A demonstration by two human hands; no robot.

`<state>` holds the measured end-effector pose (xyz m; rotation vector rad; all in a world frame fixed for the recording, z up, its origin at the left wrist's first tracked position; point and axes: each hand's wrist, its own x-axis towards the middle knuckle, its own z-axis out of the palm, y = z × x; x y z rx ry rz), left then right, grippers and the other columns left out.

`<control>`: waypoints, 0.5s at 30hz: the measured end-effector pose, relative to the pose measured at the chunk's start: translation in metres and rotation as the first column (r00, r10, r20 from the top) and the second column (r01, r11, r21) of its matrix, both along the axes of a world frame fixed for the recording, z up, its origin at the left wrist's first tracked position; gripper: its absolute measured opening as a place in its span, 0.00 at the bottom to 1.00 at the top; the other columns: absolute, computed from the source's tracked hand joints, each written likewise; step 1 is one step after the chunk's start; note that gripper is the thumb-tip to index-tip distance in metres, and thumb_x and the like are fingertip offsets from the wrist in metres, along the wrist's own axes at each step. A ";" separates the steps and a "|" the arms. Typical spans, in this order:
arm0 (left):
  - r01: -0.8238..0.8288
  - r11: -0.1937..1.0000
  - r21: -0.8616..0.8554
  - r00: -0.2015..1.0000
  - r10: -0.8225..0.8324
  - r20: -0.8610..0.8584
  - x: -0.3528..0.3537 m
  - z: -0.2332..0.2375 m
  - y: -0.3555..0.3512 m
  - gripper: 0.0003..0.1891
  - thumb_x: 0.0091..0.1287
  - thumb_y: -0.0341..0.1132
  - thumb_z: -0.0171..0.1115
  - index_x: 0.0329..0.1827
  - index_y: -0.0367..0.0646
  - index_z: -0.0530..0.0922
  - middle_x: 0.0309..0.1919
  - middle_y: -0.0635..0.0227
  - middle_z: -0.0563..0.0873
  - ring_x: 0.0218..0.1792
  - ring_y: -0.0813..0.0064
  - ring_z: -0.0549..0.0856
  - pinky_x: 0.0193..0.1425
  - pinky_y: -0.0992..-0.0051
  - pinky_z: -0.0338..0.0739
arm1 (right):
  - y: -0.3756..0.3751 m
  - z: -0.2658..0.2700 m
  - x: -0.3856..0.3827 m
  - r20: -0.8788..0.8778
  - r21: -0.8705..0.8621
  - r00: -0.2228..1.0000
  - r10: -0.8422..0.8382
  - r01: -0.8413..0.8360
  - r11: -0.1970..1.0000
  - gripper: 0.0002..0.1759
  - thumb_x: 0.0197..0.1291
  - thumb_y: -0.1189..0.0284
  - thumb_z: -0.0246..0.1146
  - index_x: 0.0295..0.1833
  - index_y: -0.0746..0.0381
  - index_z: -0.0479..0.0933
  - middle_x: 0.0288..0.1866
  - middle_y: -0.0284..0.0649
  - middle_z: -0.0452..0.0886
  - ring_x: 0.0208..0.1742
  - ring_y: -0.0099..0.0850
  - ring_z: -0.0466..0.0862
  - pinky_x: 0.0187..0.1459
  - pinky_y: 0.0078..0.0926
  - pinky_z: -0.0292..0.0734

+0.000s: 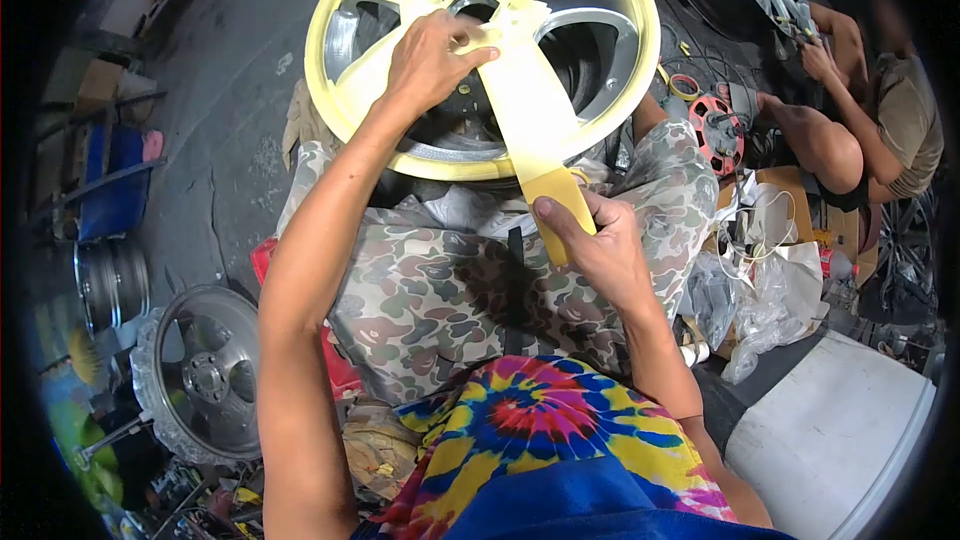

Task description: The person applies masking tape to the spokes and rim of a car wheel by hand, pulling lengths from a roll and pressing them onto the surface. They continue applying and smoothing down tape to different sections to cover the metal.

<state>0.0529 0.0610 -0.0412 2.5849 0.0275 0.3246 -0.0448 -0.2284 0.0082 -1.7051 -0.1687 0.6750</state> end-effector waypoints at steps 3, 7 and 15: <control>-0.080 0.996 -0.026 0.993 0.082 0.084 -0.003 0.009 0.003 0.16 0.67 0.46 0.75 0.45 0.42 0.92 0.40 0.64 0.88 0.40 0.65 0.87 0.50 0.64 0.81 | -0.003 -0.004 -0.001 -0.023 -0.003 1.000 -0.001 0.001 1.000 0.21 0.73 0.58 0.71 0.47 0.69 0.89 0.32 0.34 0.89 0.33 0.17 0.81 0.37 0.22 0.77; 0.123 0.974 0.192 0.985 -0.143 0.095 -0.025 0.024 -0.001 0.13 0.75 0.39 0.66 0.53 0.42 0.90 0.51 0.65 0.92 0.56 0.58 0.86 0.63 0.60 0.79 | -0.008 -0.012 -0.002 0.006 0.032 1.000 -0.015 0.014 0.999 0.21 0.73 0.58 0.71 0.47 0.69 0.88 0.31 0.34 0.89 0.33 0.17 0.81 0.37 0.22 0.77; 0.477 0.831 0.285 0.874 -0.483 -0.056 -0.049 0.003 -0.023 0.26 0.85 0.40 0.46 0.80 0.39 0.71 0.83 0.61 0.68 0.83 0.59 0.66 0.87 0.56 0.58 | -0.011 -0.014 -0.001 0.027 0.034 1.000 -0.014 0.013 0.999 0.20 0.73 0.60 0.71 0.46 0.70 0.88 0.29 0.33 0.87 0.31 0.17 0.79 0.34 0.23 0.75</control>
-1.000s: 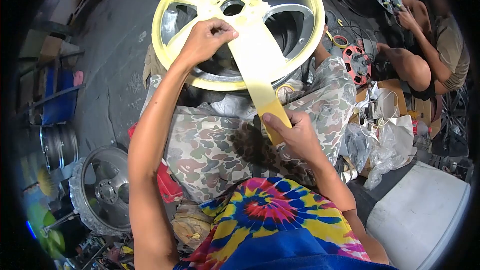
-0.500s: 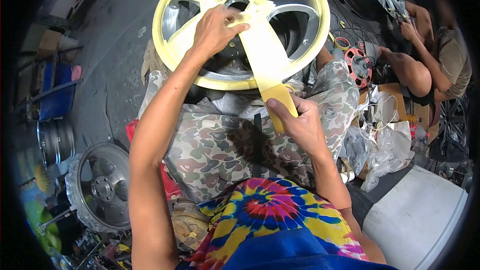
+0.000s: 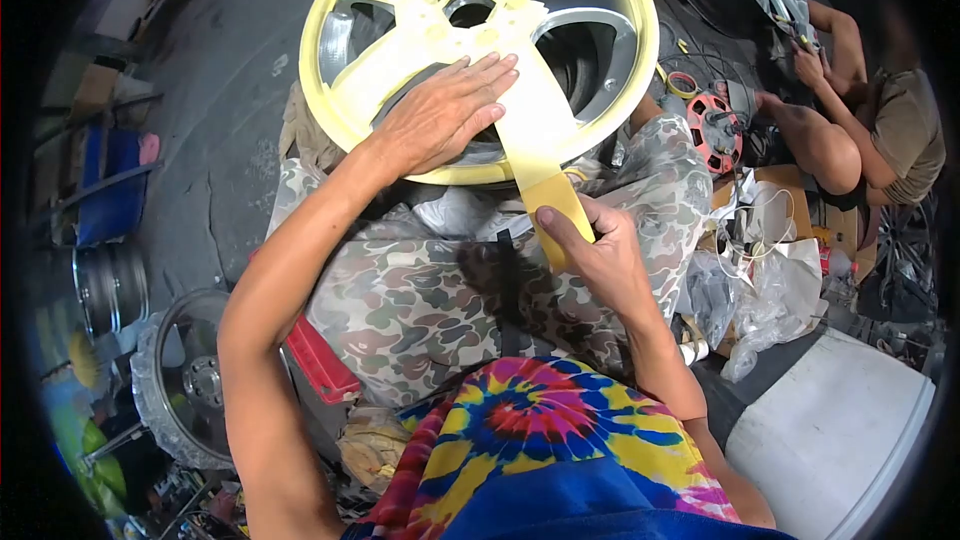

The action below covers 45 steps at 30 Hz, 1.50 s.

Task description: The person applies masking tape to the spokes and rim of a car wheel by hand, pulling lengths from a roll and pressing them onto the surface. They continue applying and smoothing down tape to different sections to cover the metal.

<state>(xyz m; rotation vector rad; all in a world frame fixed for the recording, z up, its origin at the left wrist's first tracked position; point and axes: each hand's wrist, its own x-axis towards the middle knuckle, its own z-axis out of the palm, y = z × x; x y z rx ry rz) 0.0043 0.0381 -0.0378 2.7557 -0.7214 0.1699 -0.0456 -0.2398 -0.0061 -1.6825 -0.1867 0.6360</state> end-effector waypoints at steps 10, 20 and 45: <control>-0.066 0.987 -0.144 0.997 0.059 -0.055 0.020 -0.004 0.011 0.25 0.86 0.43 0.45 0.81 0.42 0.70 0.82 0.61 0.70 0.81 0.56 0.68 0.88 0.57 0.58 | 0.003 0.006 -0.009 0.001 -0.043 1.000 -0.031 0.031 0.999 0.17 0.72 0.61 0.72 0.45 0.68 0.88 0.28 0.31 0.84 0.29 0.15 0.77 0.32 0.21 0.72; -0.085 0.994 0.073 0.996 0.083 0.038 0.008 -0.002 0.020 0.26 0.86 0.44 0.45 0.82 0.45 0.70 0.82 0.62 0.71 0.83 0.59 0.65 0.89 0.55 0.55 | -0.001 -0.006 -0.021 0.213 -0.013 0.977 -0.003 0.006 1.000 0.16 0.69 0.64 0.74 0.46 0.68 0.88 0.31 0.31 0.85 0.29 0.16 0.79 0.33 0.21 0.74; -0.032 0.999 0.031 0.999 0.031 0.037 -0.008 -0.003 0.009 0.24 0.84 0.41 0.48 0.79 0.43 0.72 0.82 0.59 0.69 0.79 0.56 0.71 0.85 0.57 0.64 | -0.005 -0.002 -0.022 0.006 0.061 1.000 0.002 -0.003 0.998 0.17 0.72 0.62 0.73 0.53 0.66 0.89 0.38 0.29 0.88 0.40 0.14 0.79 0.44 0.20 0.76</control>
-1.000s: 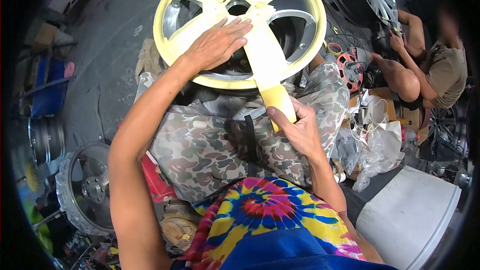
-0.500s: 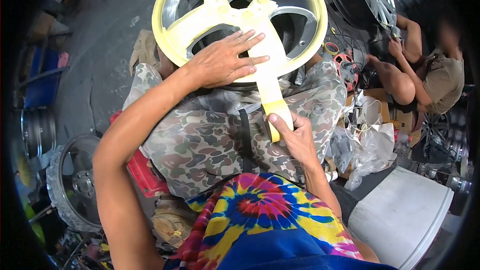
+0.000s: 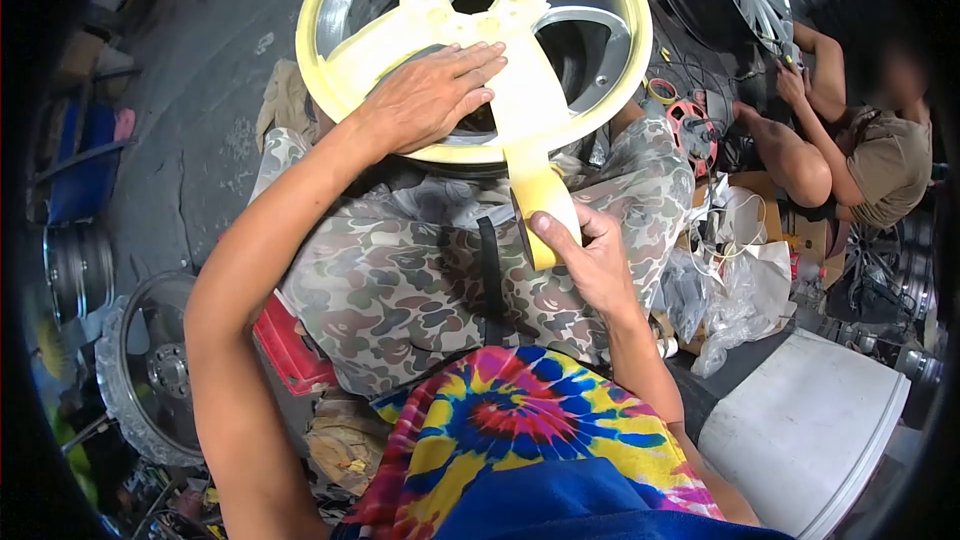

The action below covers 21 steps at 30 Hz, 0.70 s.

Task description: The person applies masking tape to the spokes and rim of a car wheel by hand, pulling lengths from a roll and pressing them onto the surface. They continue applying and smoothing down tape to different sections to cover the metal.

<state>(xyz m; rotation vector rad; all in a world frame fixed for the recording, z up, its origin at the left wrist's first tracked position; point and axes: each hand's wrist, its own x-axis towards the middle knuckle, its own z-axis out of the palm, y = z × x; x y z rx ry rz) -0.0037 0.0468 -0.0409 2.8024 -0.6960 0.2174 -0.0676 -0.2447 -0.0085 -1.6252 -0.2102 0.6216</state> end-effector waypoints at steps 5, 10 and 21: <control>-0.101 0.994 -0.051 0.993 0.098 -0.059 0.007 0.008 0.004 0.24 0.85 0.41 0.47 0.77 0.39 0.74 0.79 0.60 0.75 0.77 0.57 0.74 0.83 0.61 0.68 | -0.004 -0.009 -0.003 -0.019 -0.025 1.000 0.012 -0.012 1.000 0.17 0.73 0.61 0.72 0.51 0.66 0.89 0.36 0.28 0.88 0.37 0.14 0.79 0.39 0.20 0.76; -0.132 0.991 -0.011 0.991 0.132 -0.034 0.016 0.005 0.010 0.23 0.84 0.42 0.51 0.74 0.37 0.77 0.77 0.59 0.77 0.76 0.55 0.76 0.82 0.60 0.69 | -0.007 -0.005 -0.006 -0.024 0.021 1.000 -0.005 0.005 1.000 0.19 0.73 0.59 0.71 0.48 0.67 0.89 0.32 0.30 0.87 0.34 0.16 0.80 0.36 0.22 0.77; -0.265 0.961 -0.081 0.953 0.248 -0.174 0.020 0.036 -0.035 0.30 0.62 0.49 0.79 0.55 0.29 0.86 0.55 0.49 0.84 0.59 0.49 0.84 0.64 0.57 0.79 | -0.017 0.004 -0.001 -0.267 -0.211 0.960 0.088 -0.147 0.966 0.21 0.74 0.57 0.70 0.42 0.67 0.90 0.30 0.31 0.86 0.30 0.15 0.79 0.33 0.20 0.72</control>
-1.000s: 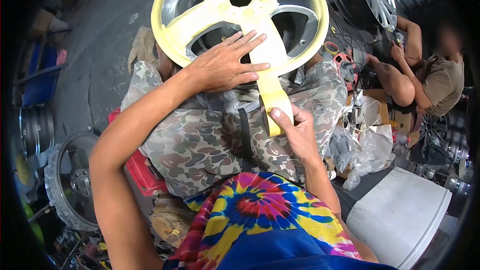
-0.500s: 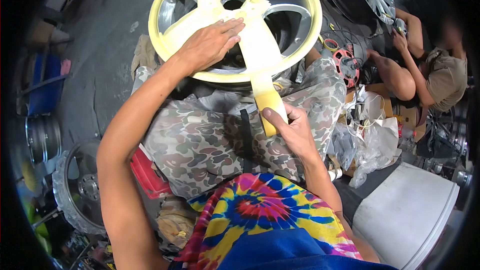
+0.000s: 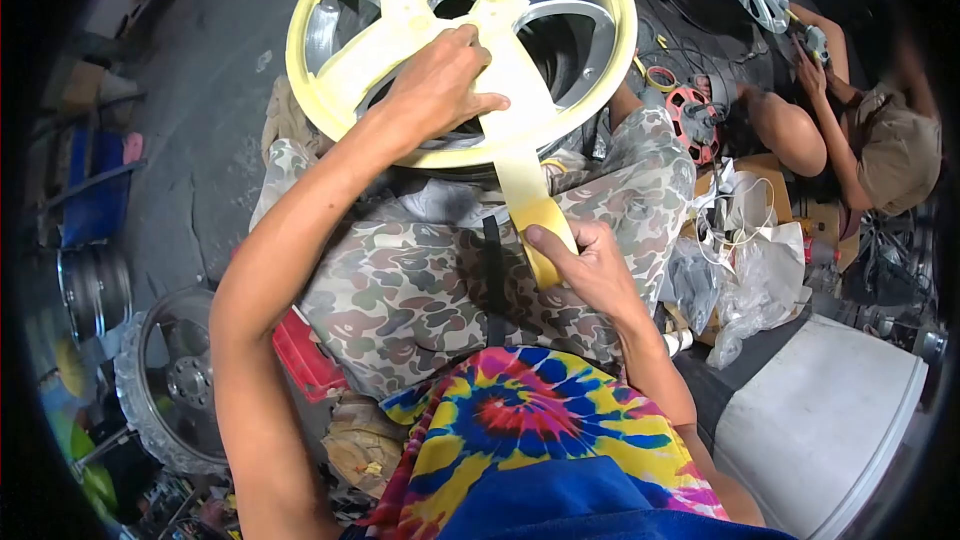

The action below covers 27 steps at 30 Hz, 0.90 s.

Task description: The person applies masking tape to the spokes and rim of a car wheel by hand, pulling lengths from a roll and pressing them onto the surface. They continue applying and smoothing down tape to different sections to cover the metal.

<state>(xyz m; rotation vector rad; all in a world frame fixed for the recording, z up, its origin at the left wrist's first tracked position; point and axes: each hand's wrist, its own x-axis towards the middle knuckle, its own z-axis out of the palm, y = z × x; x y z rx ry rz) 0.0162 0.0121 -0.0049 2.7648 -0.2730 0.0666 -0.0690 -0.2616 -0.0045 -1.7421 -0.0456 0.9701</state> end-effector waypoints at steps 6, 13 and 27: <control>0.067 0.998 0.001 0.996 -0.067 0.059 0.000 -0.004 0.001 0.28 0.57 0.48 0.81 0.46 0.29 0.83 0.50 0.50 0.79 0.55 0.49 0.80 0.61 0.55 0.77 | -0.017 0.023 -0.001 -0.060 0.064 0.995 -0.079 0.082 0.995 0.22 0.75 0.55 0.69 0.45 0.67 0.90 0.32 0.32 0.87 0.29 0.15 0.80 0.31 0.19 0.72; 0.119 0.993 0.013 0.991 -0.119 0.062 -0.010 -0.002 -0.003 0.29 0.51 0.40 0.82 0.49 0.28 0.81 0.53 0.49 0.78 0.57 0.49 0.79 0.63 0.56 0.78 | 0.005 0.036 0.026 0.112 0.220 0.990 -0.089 0.063 0.973 0.15 0.74 0.63 0.71 0.51 0.65 0.89 0.38 0.26 0.87 0.39 0.13 0.78 0.42 0.18 0.74; -0.029 0.998 0.058 0.995 0.023 0.100 -0.017 -0.007 -0.017 0.40 0.47 0.33 0.80 0.68 0.36 0.78 0.60 0.53 0.78 0.62 0.51 0.78 0.68 0.56 0.75 | 0.003 0.017 0.016 -0.011 0.226 1.000 0.012 -0.009 0.974 0.16 0.72 0.62 0.73 0.49 0.65 0.88 0.35 0.28 0.87 0.36 0.14 0.79 0.39 0.19 0.75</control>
